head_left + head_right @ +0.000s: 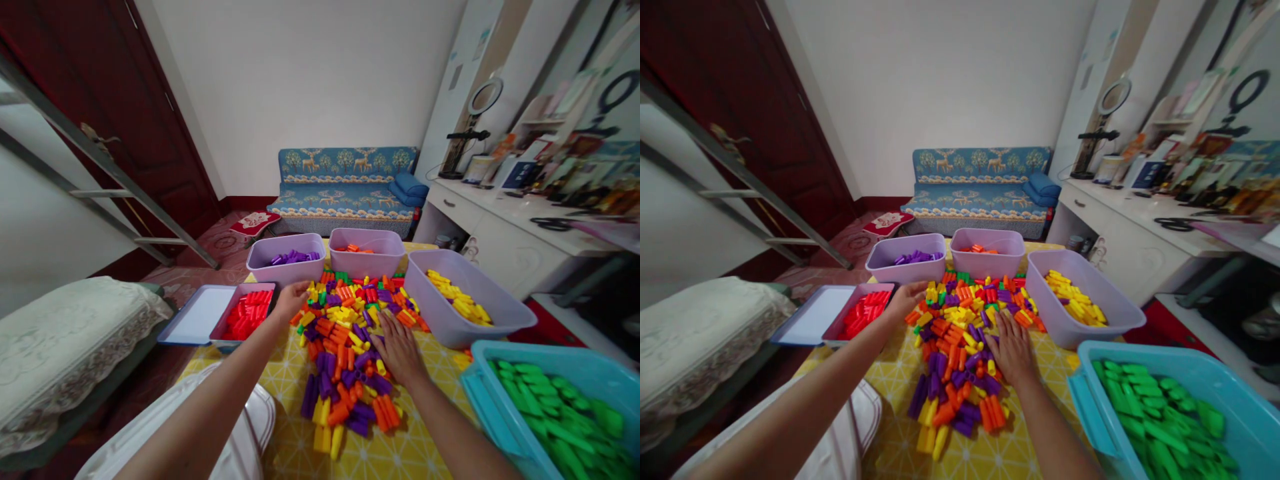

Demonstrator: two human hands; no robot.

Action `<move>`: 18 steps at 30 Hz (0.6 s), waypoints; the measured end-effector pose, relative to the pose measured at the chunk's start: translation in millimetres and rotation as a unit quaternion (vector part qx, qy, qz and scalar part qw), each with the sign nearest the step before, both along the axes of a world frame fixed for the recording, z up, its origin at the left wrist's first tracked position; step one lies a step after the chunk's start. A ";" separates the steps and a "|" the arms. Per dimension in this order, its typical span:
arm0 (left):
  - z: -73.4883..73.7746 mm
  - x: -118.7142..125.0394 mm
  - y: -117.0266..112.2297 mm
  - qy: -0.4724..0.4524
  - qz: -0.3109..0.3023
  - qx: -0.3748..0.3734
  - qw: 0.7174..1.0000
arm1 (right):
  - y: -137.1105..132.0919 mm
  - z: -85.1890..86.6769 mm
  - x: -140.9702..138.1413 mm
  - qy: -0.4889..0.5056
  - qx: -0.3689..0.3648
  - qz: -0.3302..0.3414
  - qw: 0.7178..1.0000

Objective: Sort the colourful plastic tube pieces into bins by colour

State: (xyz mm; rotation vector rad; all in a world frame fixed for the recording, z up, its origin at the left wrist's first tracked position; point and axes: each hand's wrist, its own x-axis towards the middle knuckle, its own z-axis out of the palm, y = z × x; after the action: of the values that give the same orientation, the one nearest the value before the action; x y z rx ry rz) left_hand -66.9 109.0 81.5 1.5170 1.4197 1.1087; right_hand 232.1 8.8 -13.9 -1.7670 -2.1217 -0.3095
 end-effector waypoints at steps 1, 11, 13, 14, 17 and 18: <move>-8.5 0.8 -4.8 0.024 -0.003 0.006 1.000 | 0.1 0.0 0.1 0.001 -0.001 0.000 1.000; -26.4 15.8 -7.6 0.239 -0.005 0.067 0.969 | -1.3 2.0 -1.3 0.008 0.002 -0.004 1.000; -26.4 20.6 -5.8 0.270 -0.003 0.054 0.961 | -1.9 4.0 -2.2 0.009 -0.004 -0.010 1.000; -26.2 22.6 -5.5 0.285 -0.004 0.047 0.957 | -2.0 4.8 -2.6 0.008 -0.008 -0.011 1.000; -23.3 26.2 -7.7 0.319 -0.005 0.026 0.947 | -1.8 5.7 -3.1 0.007 -0.019 -0.014 1.000; -21.6 26.9 -9.4 0.327 -0.005 0.021 0.945 | -1.7 5.6 -3.1 0.006 -0.021 -0.015 1.000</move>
State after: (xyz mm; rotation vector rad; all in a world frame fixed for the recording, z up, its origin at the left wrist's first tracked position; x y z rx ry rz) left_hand -40.0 99.6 60.0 2.0326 1.8168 0.6409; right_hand 229.0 7.1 -8.3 -1.8215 -2.1101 -0.2623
